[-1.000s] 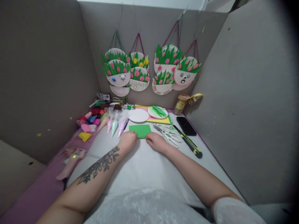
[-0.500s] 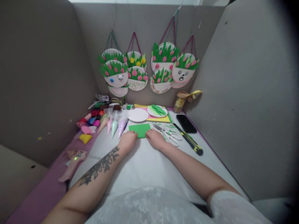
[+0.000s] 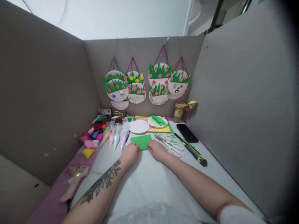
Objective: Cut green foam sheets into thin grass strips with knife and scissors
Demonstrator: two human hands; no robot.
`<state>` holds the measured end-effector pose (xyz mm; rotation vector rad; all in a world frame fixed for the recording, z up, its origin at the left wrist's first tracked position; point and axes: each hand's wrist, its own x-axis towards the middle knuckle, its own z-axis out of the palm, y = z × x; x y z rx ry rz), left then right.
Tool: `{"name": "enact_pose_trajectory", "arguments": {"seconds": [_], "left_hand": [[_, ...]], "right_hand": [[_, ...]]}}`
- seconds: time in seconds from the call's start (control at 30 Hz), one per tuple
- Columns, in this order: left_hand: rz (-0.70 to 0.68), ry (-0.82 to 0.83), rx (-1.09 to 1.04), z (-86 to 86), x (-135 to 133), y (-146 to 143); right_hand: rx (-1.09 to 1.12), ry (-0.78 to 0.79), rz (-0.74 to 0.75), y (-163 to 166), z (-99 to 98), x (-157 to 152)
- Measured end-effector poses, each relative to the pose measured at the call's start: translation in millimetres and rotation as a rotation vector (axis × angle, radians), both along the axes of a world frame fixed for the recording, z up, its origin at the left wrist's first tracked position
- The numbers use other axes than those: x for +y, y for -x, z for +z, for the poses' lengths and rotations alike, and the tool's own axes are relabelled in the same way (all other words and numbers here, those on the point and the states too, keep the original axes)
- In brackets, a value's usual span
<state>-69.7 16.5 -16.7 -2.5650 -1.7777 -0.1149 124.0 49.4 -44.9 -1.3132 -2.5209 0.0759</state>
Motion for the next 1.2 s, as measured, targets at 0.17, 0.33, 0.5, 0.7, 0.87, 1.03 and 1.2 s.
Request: {"name": "enact_pose_trajectory", "arguments": {"seconds": [0.17, 0.33, 0.5, 0.7, 0.87, 1.03, 1.2], "left_hand": [[-0.009, -0.001, 0.0, 0.0, 0.0, 0.0], [-0.014, 0.001, 0.005, 1.5, 0.8, -0.7], [-0.018, 0.023, 0.023, 3.5, 1.4, -1.1], [-0.016, 0.005, 0.018, 0.9, 2.6, -0.1], [-0.034, 0.01, 0.033, 0.5, 3.3, 0.1], [-0.049, 0.016, 0.051, 0.6, 3.6, -1.0], [-0.056, 0.016, 0.066, -0.1, 4.2, -2.8]], "right_hand": [[0.012, 0.0, 0.018, -0.2, -0.4, 0.6], [0.008, -0.013, 0.019, -0.9, -0.2, 1.3], [0.012, -0.011, 0.03, -0.1, 1.5, 1.4], [0.003, -0.002, 0.031, 0.3, 0.9, 2.4], [-0.002, -0.012, 0.03, -0.4, 3.1, 0.9], [-0.022, 0.021, 0.011, 0.0, 7.2, -1.1], [-0.005, 0.016, -0.016, 1.4, 4.9, 1.1]]}}
